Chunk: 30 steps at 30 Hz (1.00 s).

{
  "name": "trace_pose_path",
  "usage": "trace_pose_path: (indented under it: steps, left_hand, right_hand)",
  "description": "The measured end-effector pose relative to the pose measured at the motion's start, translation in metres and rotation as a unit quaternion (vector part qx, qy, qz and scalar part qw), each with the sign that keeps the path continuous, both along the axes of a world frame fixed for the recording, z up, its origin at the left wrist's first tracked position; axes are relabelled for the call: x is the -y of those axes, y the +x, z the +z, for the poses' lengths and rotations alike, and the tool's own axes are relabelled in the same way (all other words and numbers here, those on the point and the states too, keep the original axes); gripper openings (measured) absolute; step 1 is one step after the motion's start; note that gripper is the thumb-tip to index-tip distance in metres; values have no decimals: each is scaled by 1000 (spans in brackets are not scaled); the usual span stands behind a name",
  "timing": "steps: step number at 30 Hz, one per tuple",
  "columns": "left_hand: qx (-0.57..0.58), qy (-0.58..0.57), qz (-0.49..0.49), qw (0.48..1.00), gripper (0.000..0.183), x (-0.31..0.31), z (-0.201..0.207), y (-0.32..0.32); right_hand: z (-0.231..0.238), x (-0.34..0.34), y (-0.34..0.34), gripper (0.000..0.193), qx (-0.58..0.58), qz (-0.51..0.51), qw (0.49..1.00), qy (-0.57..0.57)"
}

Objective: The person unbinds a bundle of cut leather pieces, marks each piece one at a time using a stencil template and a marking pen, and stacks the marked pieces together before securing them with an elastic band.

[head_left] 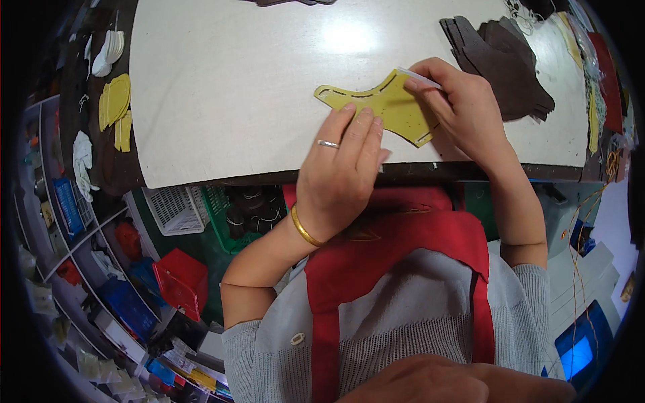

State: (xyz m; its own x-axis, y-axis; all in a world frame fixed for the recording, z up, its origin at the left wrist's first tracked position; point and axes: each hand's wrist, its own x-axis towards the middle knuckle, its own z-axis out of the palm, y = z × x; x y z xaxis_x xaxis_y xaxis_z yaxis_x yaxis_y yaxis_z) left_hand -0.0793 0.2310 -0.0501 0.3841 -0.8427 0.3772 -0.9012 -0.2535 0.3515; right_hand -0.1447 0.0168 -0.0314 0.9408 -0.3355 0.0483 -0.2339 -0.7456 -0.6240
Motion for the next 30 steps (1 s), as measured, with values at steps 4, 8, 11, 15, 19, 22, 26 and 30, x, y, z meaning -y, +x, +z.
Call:
trace_pose_path:
  steps: [4,8,11,15,19,22,26,30]
  left_hand:
    - [42,-19,-16,999,34,7,10,17]
    - [76,59,-31,995,33,11,18,23]
    - [86,92,-52,991,36,13,26,24]
    - [101,49,-75,991,39,14,16,18]
    - [101,12,-68,992,37,15,11,9]
    - [89,-9,-59,994,33,15,8,8]
    - [60,-10,-55,997,23,14,8,5]
    - [46,-27,-51,997,23,12,8,5]
  right_hand:
    - [14,19,-3,28,-32,-24,992,117]
    - [14,23,-16,31,-65,-53,994,75]
    - [5,13,-21,27,-1,-48,999,-26]
    - [6,26,-14,17,172,-39,965,-193]
    - [29,22,9,10,215,84,950,-210]
    - [27,-3,33,24,153,174,971,-65]
    - [15,-30,67,23,-2,214,976,30]
    - [18,-32,64,22,43,240,959,-147]
